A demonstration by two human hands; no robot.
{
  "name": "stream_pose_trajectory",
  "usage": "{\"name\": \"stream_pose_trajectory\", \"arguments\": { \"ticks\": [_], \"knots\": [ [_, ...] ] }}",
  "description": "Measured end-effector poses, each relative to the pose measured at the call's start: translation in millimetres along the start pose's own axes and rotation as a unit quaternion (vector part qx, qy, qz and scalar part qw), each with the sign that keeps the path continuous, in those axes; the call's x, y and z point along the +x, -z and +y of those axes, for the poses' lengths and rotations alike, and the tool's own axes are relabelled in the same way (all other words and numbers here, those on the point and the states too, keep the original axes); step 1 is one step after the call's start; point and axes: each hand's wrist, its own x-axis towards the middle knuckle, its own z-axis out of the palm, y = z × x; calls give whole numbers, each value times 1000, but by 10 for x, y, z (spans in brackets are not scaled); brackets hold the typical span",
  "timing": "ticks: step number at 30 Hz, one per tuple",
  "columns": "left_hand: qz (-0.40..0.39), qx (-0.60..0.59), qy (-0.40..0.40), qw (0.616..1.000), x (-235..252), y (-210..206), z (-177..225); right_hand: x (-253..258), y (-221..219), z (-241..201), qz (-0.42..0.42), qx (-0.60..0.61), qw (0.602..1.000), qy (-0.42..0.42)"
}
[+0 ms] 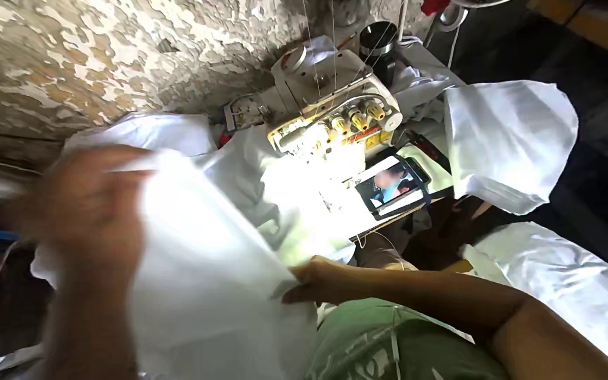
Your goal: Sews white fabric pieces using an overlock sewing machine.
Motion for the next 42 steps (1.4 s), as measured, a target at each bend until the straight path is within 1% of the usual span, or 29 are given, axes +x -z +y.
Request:
{"name": "stream_pose_trajectory", "arguments": {
  "ticks": [1, 2, 4, 6, 8, 9, 11, 13, 15, 18, 21, 23, 26, 29, 31, 34, 36, 38, 42],
  "knots": [
    [-14, -51, 20, 998, -17, -294, 5, -19, 17, 218, 12, -17, 999, -37],
    [-35, -95, 45, 994, -56, -579, -46, -69, 41, 433, 24, -24, 998, -53],
    [-94, -144, 100, 980, -150, -1045, -125, -224, 62, 825, 50, -1, 996, -69],
    [-128, -168, 149, 966, -214, -1352, -116, -398, 108, 1076, 53, 38, 993, -98],
    [-127, -178, 165, 962, -263, -1526, -64, -486, 183, 1137, 55, 87, 985, -138],
    [-121, -177, 164, 963, -278, -1570, -30, -477, 226, 1101, 62, 106, 981, -149],
    [-107, -165, 148, 969, -276, -1605, 54, -361, 330, 930, 93, 137, 976, -143],
    [-89, -153, 133, 975, -276, -1635, 125, -164, 415, 732, 164, 157, 965, -131],
    [-72, -153, 124, 978, -293, -1684, 166, 44, 442, 632, 263, 164, 944, -110],
    [-58, -138, 123, 981, -326, -1752, 199, 230, 384, 689, 383, 157, 908, -67],
    [-36, -95, 130, 986, -387, -1824, 198, 221, 259, 757, 437, 124, 889, -60],
    [-36, -60, 101, 992, -438, -1852, 197, 169, 232, 768, 446, 120, 885, -62],
    [-28, -49, 71, 996, -444, -1896, 216, 140, 285, 763, 424, 125, 894, -71],
    [-37, -103, 112, 988, -431, -1858, 242, 174, 348, 769, 356, 151, 918, -90],
    [-34, -133, 130, 982, -453, -1820, 204, 164, 335, 787, 315, 147, 933, -96],
    [-21, -93, 120, 988, -478, -1784, 148, 106, 352, 798, 270, 136, 947, -104],
    [-19, -79, 113, 990, -461, -1786, 125, 125, 402, 785, 283, 139, 944, -94],
    [-25, -95, 113, 989, -430, -1808, 125, 195, 430, 747, 327, 144, 931, -77],
    [-48, -101, 126, 986, -380, -1831, 180, 267, 333, 709, 447, 149, 878, -82]
  ]
}}
